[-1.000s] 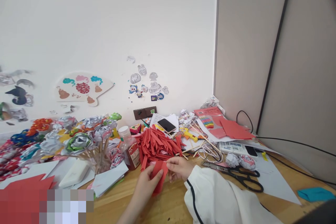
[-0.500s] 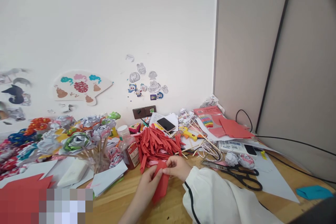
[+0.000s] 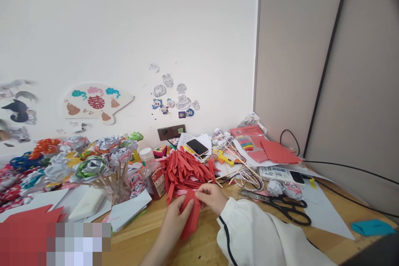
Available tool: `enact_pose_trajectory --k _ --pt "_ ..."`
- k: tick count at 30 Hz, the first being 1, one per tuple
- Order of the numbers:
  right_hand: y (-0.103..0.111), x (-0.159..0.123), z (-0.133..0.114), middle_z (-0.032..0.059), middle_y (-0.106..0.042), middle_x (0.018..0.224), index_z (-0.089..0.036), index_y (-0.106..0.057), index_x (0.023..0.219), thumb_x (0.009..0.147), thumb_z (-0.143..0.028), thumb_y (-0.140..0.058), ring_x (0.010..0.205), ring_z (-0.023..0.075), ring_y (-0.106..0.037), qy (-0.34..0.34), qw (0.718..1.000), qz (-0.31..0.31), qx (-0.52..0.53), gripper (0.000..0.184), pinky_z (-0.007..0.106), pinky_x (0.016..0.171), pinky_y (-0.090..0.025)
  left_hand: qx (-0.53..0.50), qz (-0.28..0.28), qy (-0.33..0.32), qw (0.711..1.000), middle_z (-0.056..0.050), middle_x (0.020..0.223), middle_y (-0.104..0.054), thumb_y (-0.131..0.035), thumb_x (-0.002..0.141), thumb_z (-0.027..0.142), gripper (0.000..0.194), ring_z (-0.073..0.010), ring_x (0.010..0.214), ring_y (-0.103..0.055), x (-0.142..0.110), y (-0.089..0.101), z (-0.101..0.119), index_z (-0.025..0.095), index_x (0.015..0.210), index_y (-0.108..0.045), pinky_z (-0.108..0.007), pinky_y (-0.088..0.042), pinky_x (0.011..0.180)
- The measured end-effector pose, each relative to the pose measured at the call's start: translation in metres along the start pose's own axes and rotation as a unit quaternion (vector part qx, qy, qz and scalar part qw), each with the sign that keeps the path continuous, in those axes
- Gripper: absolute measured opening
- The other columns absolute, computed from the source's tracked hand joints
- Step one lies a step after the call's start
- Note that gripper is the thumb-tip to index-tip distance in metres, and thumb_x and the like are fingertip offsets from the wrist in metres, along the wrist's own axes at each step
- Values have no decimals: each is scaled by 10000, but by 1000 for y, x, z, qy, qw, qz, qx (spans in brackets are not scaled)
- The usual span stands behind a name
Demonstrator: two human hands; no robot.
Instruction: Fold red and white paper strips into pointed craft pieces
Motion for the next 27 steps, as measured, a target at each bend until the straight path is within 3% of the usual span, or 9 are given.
enact_pose_trajectory --k 8,14,19,23,27 --pt "-8 -7 0 -50 -423 483 -139 -467 592 683 -361 -499 442 69 -435 75 996 46 -24 242 203 450 -394 30 4 -7 1000 24 548 -518 -457 695 341 228 -130 537 -445 1 -1 -4 155 572 -506 -209 -337 513" --pt "-11 -5 6 -50 -463 539 -157 -487 760 667 -333 -522 460 73 -465 38 999 -8 10 202 210 457 -422 -3 17 16 1000 21 550 -537 -475 678 381 252 -132 539 -462 3 0 -8 149 605 -540 -204 -346 505" --pt "-9 -2 8 -41 -468 550 -146 -507 770 665 -303 -525 475 74 -455 50 998 12 -18 190 205 454 -414 -65 -5 32 997 24 554 -539 -511 651 404 265 -125 535 -463 3 -1 -10 144 606 -540 -202 -350 503" --pt "-2 -1 8 -33 -471 542 -137 -523 703 662 -271 -531 488 72 -434 73 994 32 -78 141 185 449 -377 -173 -54 118 976 -11 623 -592 -485 645 475 352 -139 573 -516 5 -1 -14 133 673 -563 -217 -379 528" --pt "2 -2 5 -28 -485 567 -143 -542 723 668 -243 -519 504 75 -444 85 991 4 -106 116 187 471 -372 -303 -99 222 921 -49 697 -637 -418 669 521 437 -150 595 -571 4 -1 -17 140 824 -565 -240 -408 551"
Point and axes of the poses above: each hand's wrist, its own x-axis towards the middle knuckle, its own y-axis out of the back of the hand, z = x × y, the point moved 1 cm from there along x, towards the middle knuckle
